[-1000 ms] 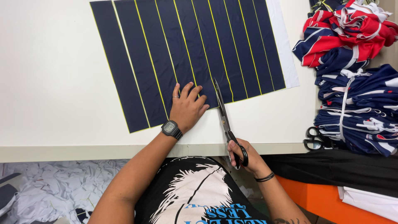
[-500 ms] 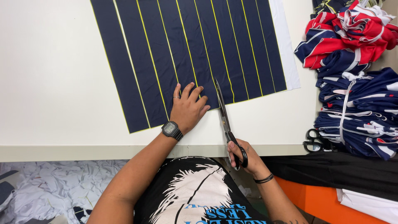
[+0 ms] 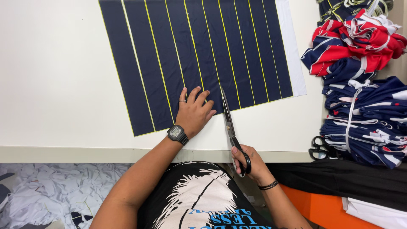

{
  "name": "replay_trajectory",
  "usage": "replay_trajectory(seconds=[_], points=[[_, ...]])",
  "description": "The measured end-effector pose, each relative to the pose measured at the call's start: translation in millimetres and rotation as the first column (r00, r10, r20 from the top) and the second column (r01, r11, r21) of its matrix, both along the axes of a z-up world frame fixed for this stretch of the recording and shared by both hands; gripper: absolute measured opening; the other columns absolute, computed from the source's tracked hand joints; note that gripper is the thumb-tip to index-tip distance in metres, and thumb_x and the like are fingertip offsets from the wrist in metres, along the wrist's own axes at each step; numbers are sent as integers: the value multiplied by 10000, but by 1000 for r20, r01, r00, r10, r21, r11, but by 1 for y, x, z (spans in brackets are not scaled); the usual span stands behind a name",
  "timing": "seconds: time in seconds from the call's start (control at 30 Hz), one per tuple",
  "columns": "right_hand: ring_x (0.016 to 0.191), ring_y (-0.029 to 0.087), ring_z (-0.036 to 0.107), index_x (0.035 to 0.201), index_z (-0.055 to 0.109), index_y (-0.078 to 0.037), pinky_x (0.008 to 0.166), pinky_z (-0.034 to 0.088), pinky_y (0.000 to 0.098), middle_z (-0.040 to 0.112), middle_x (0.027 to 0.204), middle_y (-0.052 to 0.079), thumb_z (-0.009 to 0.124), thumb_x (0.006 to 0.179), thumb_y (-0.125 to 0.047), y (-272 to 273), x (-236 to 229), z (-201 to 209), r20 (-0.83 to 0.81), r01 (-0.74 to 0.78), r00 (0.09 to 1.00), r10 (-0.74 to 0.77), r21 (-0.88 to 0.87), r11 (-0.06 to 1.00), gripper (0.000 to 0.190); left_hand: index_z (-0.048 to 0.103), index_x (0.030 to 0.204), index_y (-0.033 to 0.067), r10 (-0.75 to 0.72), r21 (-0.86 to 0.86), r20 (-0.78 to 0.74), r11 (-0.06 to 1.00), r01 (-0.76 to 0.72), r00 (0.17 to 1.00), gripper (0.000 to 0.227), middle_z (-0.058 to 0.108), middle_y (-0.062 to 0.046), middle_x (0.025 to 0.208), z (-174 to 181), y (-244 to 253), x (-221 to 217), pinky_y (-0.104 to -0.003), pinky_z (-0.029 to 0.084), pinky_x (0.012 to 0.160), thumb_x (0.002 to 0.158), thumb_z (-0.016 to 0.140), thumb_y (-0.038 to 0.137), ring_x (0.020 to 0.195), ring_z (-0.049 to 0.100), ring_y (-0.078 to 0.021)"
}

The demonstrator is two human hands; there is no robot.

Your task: The person uses shears to cut a large piece of dark blue fabric with yellow guide lines into multiple vertical strips. They hold the fabric steady with their left hand while cutting along the lines with their right hand.

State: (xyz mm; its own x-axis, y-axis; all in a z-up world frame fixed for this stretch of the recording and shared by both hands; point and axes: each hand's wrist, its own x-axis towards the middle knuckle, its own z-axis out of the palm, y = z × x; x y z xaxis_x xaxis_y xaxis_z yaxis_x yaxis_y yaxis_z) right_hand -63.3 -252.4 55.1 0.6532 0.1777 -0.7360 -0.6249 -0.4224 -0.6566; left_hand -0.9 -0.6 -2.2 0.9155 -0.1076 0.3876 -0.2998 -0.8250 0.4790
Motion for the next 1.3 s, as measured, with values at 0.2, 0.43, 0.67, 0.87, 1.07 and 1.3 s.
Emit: replay_trajectory(seconds=[0.2,0.43,0.67,0.87,1.07,1.3], points=[[429,109,555,833,601,-41,409,459,231,557,563,15,585,928,-524,2,20,-4,32,-23,999,19,125,992,493,714,1054,168,-1,0,-4,1000,1,1000,274,612,-75,1328,0,1,0,-669,277,1124,871,735,371,1354,464,-329],[421,116,542,831,593,-38,415,461,232,548,558,22,586,939,-528,6,33,-11,37,-10,999,6,120,993,502,717,1066,173,4,-2,-8,1000,-4,1000,278,610,-75,1326,1,0,1,-667,276,1124,874,730,374,1354,462,-322],[406,110,542,822,601,-47,393,446,223,547,544,17,590,921,-545,9,33,-10,64,-17,998,10,109,994,508,718,1064,171,-1,3,-31,1000,2,1000,281,611,-72,1331,1,0,1,-658,276,1129,873,731,376,1360,457,-315],[357,103,516,758,584,-49,350,417,214,531,505,10,656,899,-511,16,33,-7,79,5,997,-7,29,1000,488,721,1065,168,0,-1,-34,1000,0,999,284,610,-75,1332,1,0,1,-660,276,1127,871,731,375,1362,452,-319],[357,100,507,730,583,-46,341,399,213,528,501,12,695,882,-486,18,32,-9,70,9,998,-8,-23,1000,479,720,1049,168,7,22,-61,1000,-5,998,269,605,-78,1340,6,-2,-2,-662,271,1120,874,723,372,1369,441,-334],[420,113,558,819,594,-52,403,461,227,559,551,16,592,908,-560,10,37,-9,25,-7,1000,4,139,990,516,702,1122,154,66,31,13,997,-67,998,367,577,-83,1385,23,12,45,-661,255,1147,871,740,419,1390,422,-346]])
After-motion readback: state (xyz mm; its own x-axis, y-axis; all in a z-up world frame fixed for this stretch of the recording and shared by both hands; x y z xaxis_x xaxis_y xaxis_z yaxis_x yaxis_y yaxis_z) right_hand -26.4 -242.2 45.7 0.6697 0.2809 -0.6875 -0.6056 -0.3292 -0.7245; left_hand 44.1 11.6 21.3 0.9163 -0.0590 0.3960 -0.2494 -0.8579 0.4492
